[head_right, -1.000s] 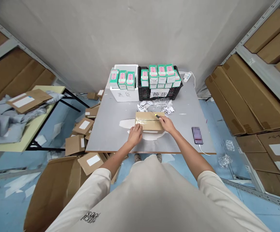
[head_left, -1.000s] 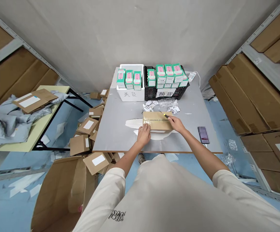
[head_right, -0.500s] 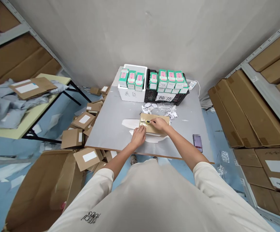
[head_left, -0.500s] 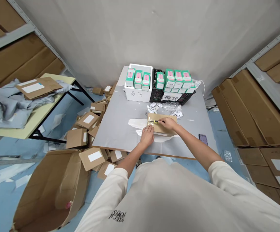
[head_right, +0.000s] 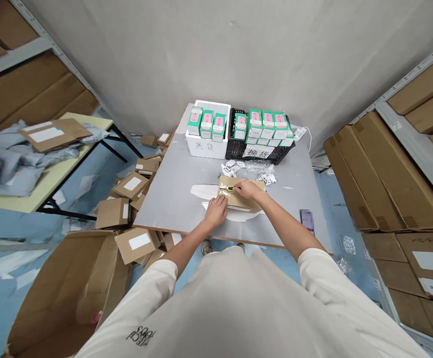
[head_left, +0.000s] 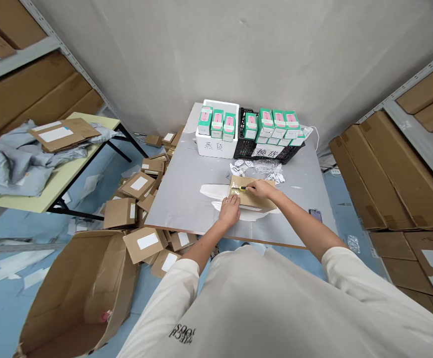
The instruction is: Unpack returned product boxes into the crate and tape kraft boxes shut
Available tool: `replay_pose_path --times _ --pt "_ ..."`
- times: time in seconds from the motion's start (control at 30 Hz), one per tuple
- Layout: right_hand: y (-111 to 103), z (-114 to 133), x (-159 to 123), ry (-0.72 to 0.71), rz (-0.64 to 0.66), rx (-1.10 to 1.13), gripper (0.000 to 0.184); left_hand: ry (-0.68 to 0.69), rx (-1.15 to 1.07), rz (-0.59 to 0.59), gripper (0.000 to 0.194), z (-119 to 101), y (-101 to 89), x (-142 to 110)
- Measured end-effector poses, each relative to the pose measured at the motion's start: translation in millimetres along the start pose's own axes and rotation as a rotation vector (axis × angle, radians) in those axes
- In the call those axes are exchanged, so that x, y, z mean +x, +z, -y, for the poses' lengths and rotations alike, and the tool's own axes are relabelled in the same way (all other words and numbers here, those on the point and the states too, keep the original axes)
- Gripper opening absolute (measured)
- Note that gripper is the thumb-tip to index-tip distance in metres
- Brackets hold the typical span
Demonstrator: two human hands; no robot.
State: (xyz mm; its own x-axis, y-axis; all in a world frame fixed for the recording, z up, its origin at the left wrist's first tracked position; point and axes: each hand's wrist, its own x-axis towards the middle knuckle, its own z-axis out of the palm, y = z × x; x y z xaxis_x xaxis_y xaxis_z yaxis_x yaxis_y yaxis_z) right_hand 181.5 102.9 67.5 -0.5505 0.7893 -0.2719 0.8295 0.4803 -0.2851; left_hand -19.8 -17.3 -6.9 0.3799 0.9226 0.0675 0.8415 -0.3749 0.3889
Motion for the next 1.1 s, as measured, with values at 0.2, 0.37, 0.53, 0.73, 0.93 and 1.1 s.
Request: replay_pose_path --times 0.2,0.37,0.53,0.73,0.93,1.1 --pt "-2.4 -2.5 -1.2 0.025 0.006 -0.013 0.042 -0.008 0.007 0.001 0.054 -1.4 -0.2 0.3" --pt "3.8 -0.1 -4.1 0.044 -0.010 0.085 0.043 -0.005 -0.009 0.019 0.060 0.4 0.0 1.2" --pt "6.9 -0.6 -0.5 0.022 -0.021 0.045 0.042 -0.006 0.006 0.010 0.058 -0.4 0.4 4.7" --pt "-1.7 -9.7 -1.3 0.101 0.020 -0.049 0.036 -0.050 0.040 -0.010 0.057 -7.7 -1.4 6.6" --pt "-6.4 -41.6 -25.6 0.188 -0.005 0.031 0.035 -0.124 0.060 0.001 0.053 -13.8 -2.2 17.6" --pt "-11.5 -85.2 -54.2 0.300 0.051 -0.043 0.033 -0.129 0.103 0.012 0.052 -15.5 -0.9 25.2"
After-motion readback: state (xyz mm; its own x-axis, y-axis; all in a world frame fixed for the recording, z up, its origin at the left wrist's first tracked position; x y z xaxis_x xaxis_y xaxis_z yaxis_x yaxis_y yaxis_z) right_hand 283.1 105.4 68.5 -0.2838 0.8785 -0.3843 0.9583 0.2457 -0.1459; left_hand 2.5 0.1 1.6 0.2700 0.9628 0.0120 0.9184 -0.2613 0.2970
